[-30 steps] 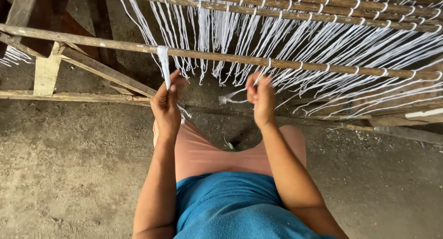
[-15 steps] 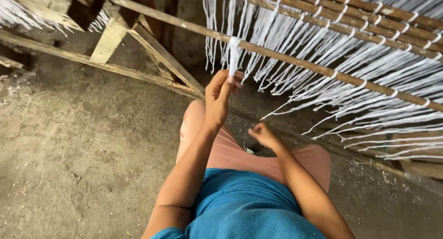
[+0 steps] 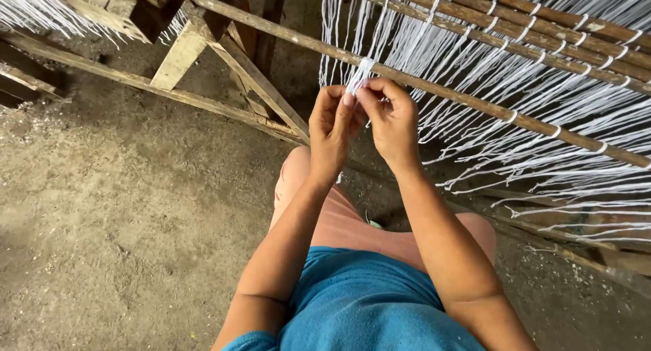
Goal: Tying bundles of white thread onto a wooden loom frame in a repetitive manner.
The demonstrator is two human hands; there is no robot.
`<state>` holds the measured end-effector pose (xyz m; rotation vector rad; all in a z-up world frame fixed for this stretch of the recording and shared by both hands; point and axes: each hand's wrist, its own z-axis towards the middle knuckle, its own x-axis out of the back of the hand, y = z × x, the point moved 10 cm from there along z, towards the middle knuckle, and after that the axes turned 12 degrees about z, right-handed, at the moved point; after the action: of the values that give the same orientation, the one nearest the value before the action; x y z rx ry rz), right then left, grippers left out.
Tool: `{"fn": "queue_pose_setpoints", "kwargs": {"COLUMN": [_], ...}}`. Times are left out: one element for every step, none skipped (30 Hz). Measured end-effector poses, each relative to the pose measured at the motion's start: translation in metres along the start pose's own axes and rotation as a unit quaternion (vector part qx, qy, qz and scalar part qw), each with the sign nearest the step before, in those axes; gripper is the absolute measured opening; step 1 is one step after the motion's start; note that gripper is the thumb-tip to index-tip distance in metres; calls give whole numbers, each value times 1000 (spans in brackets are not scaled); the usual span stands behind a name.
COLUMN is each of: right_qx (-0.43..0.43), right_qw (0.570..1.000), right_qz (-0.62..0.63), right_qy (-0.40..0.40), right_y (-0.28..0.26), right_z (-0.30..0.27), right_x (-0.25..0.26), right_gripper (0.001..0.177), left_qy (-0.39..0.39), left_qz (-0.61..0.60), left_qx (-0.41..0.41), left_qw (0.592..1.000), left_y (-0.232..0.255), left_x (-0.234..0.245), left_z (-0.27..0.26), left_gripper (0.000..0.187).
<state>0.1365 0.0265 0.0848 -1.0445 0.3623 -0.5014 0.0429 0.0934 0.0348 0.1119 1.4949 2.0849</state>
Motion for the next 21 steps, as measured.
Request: {"fn": "queue_pose_setpoints", "kwargs": {"right_qx": [2, -10, -27, -29, -31, -34, -34, -51, -65, -64, -98, -133, -131, -134, -137, -136, -139, -141, -142, -131, -121], "right_qw": [1000, 997, 990, 990, 964, 922, 922, 908, 892, 892, 913, 929, 930, 939, 947, 947, 961, 971, 971, 965, 959], "right_qz": [1, 55, 109, 110, 238, 362, 361, 401, 440, 439, 392, 344, 344, 316, 289, 289, 240, 191, 192, 225, 256], "right_qy": [-3, 44, 89, 86, 110, 133, 135, 110, 86, 90, 50, 11, 13, -2, -19, -21, -2, 16, 14, 18, 23], "right_y": [11, 27, 44, 42, 44, 47, 42, 40, 36, 31, 30, 28, 33, 37, 42, 39, 38, 37, 35, 31, 27], "right_z": [-1, -3, -8, -8, -10, -13, -13, -11, -9, -7, -4, -3, -3, -4, -4, -6, -8, -10, -10, -9, -10], "right_x": [8, 26, 43, 45, 51, 56, 55, 47, 40, 37, 25, 13, 14, 12, 8, 10, 16, 22, 23, 24, 26], "right_gripper": [8, 9, 10, 10, 9, 9, 9, 9, 14, 14, 15, 34, 34, 36, 39, 39, 27, 19, 19, 13, 8], "left_qy": [2, 16, 32, 35, 34, 32, 31, 26, 18, 15, 21, 27, 26, 30, 37, 39, 42, 45, 47, 46, 43], "left_qz": [0, 7, 15, 16, 5, -7, -7, -9, -13, -14, 10, 33, 33, 52, 71, 71, 77, 83, 84, 94, 104], "left_qx": [-3, -14, -22, -21, -11, 0, 1, 7, 13, 14, 4, -6, -6, -17, -28, -30, -31, -32, -32, -39, -44], "left_qw": [1000, 1000, 999, 999, 999, 999, 1000, 1000, 1000, 1000, 1000, 999, 999, 998, 996, 996, 996, 995, 995, 994, 993], "left_y": [6, 14, 21, 18, 12, 7, 7, 7, 7, 3, 2, 1, -2, -2, -2, 2, 7, 11, 9, 7, 5], "left_x": [1, 4, 8, 11, 12, 13, 14, 12, 9, 7, 7, 6, 7, 8, 11, 10, 11, 12, 12, 11, 9], "left_z": [4, 8, 9, 11, 12, 13, 10, 8, 6, 5, 3, 2, 2, 3, 4, 4, 3, 2, 2, 1, 1], "left_gripper": [20, 19, 19, 19, 18, 17, 17, 17, 17, 17, 16, 15, 15, 15, 15, 15, 14, 13, 13, 13, 12]}}
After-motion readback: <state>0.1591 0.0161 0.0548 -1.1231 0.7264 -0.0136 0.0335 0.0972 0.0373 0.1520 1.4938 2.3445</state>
